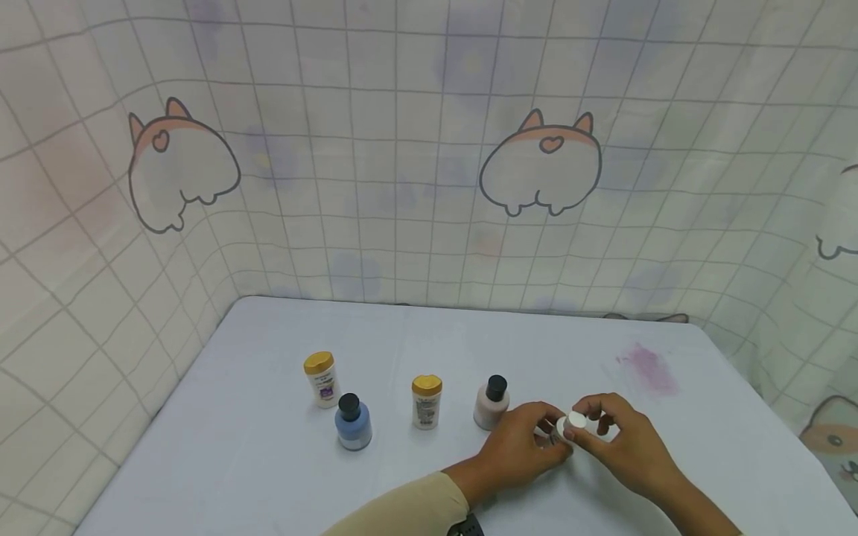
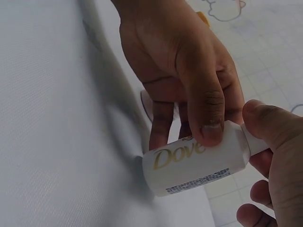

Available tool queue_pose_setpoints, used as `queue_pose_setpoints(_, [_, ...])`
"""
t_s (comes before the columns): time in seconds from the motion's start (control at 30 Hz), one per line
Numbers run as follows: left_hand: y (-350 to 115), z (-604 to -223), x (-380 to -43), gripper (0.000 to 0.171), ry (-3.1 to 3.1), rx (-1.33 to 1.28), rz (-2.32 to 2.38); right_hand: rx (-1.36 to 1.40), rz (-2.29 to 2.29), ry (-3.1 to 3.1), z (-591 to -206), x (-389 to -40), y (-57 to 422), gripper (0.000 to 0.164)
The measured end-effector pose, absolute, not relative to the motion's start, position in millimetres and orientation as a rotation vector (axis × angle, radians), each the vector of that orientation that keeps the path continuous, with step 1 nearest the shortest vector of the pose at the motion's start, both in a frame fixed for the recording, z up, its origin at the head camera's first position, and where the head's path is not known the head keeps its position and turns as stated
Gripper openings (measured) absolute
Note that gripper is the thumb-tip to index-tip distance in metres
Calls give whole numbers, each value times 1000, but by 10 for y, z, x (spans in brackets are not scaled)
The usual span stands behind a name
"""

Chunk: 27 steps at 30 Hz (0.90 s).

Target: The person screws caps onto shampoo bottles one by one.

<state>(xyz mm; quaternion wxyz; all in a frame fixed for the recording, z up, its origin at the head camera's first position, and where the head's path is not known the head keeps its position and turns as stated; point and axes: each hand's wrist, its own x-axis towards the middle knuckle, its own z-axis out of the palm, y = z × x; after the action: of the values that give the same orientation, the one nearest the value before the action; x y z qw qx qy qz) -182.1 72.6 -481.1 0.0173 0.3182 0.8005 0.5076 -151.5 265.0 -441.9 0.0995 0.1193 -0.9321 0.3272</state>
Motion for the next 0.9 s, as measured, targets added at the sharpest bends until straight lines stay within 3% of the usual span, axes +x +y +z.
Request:
queue_pose_setpoints(0.27, [766,-4829,-1823,27,2510,942,1598,327,953,-2743,-4427,-1526,2621,33])
queue_pose_setpoints(0.5, [827,-4882,-1826,29,2577,846,1642,312,968,-2743,-4445,-1548,2634,43])
queue_pose_setpoints(0.9, [928,-4910,-1857,31,2602,750,1693,248,976,-2694,-4480,-1551,2707,30])
